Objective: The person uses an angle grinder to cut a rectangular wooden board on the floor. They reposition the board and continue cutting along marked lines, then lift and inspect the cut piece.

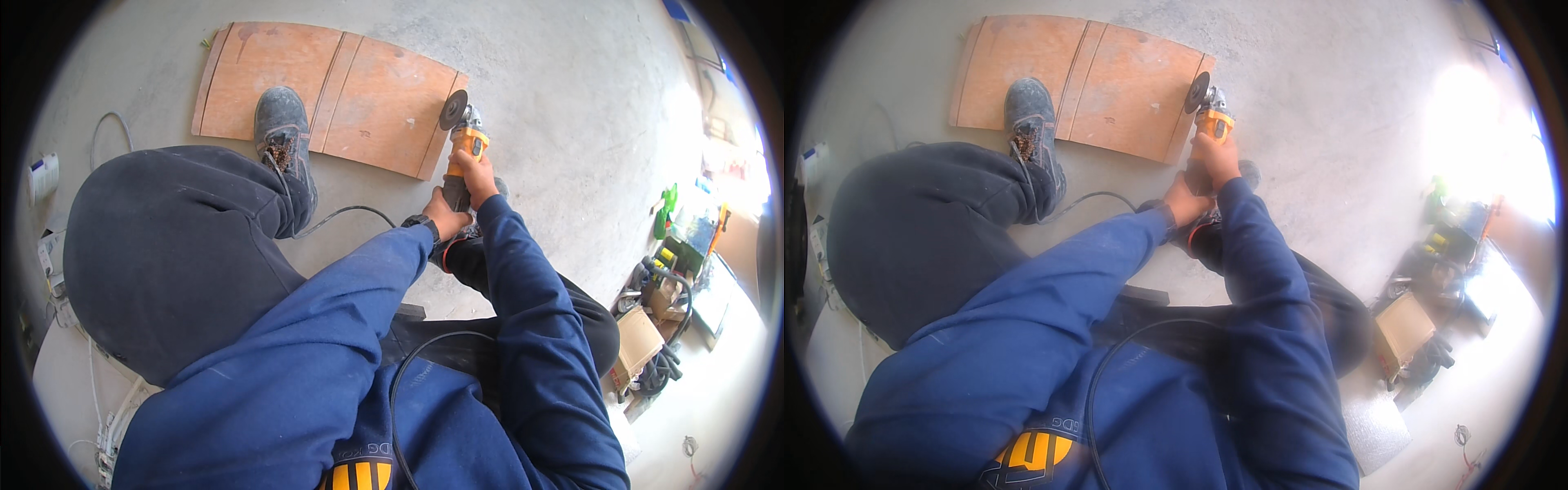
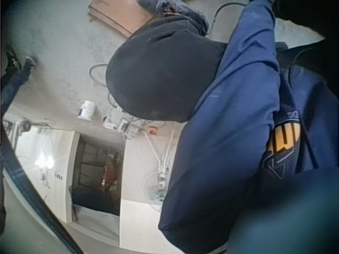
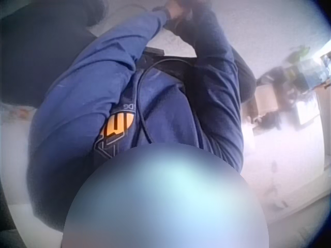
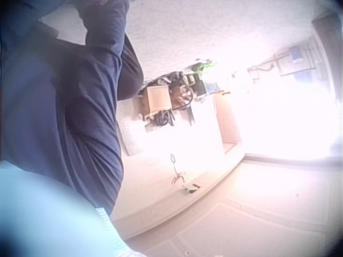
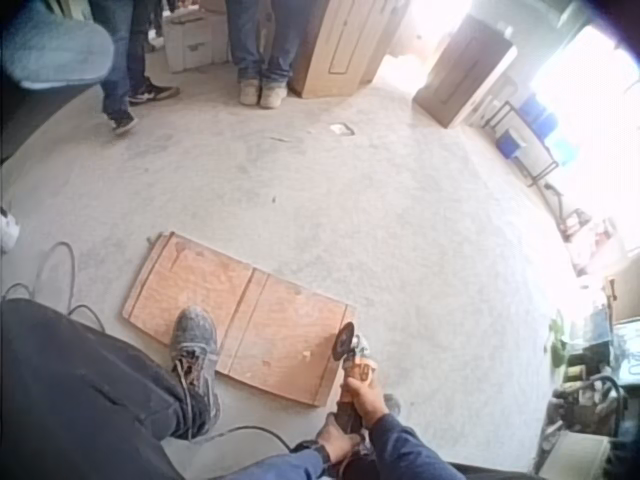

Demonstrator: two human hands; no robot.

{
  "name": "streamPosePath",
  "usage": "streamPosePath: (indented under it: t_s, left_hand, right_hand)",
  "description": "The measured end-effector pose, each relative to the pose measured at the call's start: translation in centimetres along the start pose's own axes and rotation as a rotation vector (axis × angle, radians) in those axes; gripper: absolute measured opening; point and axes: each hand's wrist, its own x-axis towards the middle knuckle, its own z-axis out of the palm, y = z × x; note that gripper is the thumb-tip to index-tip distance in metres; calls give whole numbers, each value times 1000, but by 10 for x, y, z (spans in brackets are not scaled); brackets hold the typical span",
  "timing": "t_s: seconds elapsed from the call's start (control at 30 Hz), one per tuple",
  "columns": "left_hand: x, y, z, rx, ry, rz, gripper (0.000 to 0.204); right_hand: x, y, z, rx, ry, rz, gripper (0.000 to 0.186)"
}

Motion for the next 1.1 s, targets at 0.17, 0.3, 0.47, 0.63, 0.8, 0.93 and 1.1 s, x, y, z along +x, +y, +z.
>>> streamPosePath:
  t_s: [0.17,0.3,0.47,0.63,0.8,0.93,1.1]
  left_hand:
    - [-4,1,-2,-9,-8,-1,88]
    - [-6,0,-2,10,-9,-22,89]
    - [-8,-3,-1,2,-17,-12,89]
    - [-7,-8,3,18,45,-4,83]
    - [-10,-7,0,1,-27,-34,89]
    - [-13,-7,0,-6,-32,-33,89]
    - [-9,-21,7,2,64,21,79]
  right_hand:
    - [-3,2,2,1,31,3,28]
    - [-9,2,4,27,20,-3,28]
    - [-11,3,3,20,21,12,27]
    - [-10,7,3,28,1,-16,27]
    - [-10,10,2,-8,10,2,29]
    - [-12,13,2,-7,6,8,32]
    - [-13,17,1,2,3,7,34]
